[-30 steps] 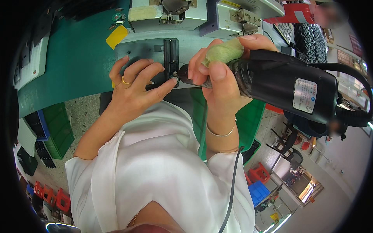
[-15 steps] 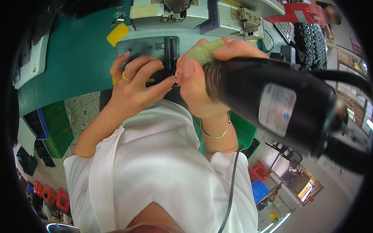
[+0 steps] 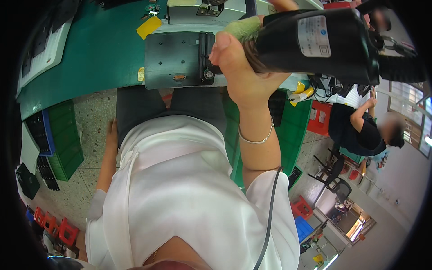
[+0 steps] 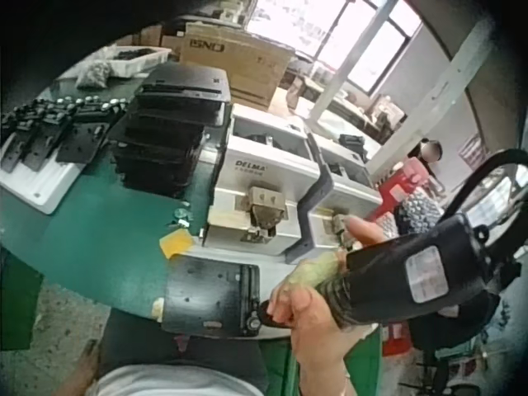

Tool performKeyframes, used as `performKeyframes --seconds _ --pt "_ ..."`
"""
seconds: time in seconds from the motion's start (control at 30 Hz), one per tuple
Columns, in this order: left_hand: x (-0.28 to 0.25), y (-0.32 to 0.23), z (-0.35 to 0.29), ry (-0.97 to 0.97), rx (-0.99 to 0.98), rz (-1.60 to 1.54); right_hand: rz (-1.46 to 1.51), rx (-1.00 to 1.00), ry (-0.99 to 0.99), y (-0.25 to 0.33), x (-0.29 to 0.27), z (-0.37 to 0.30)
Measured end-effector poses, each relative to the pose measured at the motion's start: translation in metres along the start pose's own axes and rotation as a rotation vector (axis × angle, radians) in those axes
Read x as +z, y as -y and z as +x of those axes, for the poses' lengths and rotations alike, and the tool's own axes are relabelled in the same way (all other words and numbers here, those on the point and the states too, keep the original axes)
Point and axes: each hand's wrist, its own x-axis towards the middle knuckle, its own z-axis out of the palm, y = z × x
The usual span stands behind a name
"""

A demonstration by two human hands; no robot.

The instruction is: Using an electric screwdriver to secure screws into plastic housing components on an assembly line.

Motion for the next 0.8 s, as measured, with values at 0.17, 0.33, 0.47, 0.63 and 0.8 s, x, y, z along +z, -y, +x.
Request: performKeyframes --seconds 0.17,0.33,0.47,0.63,0.8 --pt "0.011 0.087 0.049 0.198 -0.365 -0.447 -0.067 0.071 -0.028 -0.002 0.000 -0.005" --pt "0.029 0.118 0.096 0.311 -0.255 -0.301 0.124 0.236 -0.142 0.001 -0.002 -0.001" --pt "0.021 0.129 0.111 0.368 -0.161 -0.187 0.034 0.300 -0.201 0.009 -0.006 -0.006" --pt "0.010 0.168 0.117 0.397 0.003 -0.068 -0.076 0.314 -0.151 0.016 -0.001 -0.007" --pt "0.003 0.266 0.119 0.325 0.186 0.043 0.086 0.292 -0.148 0.013 -0.003 0.001"
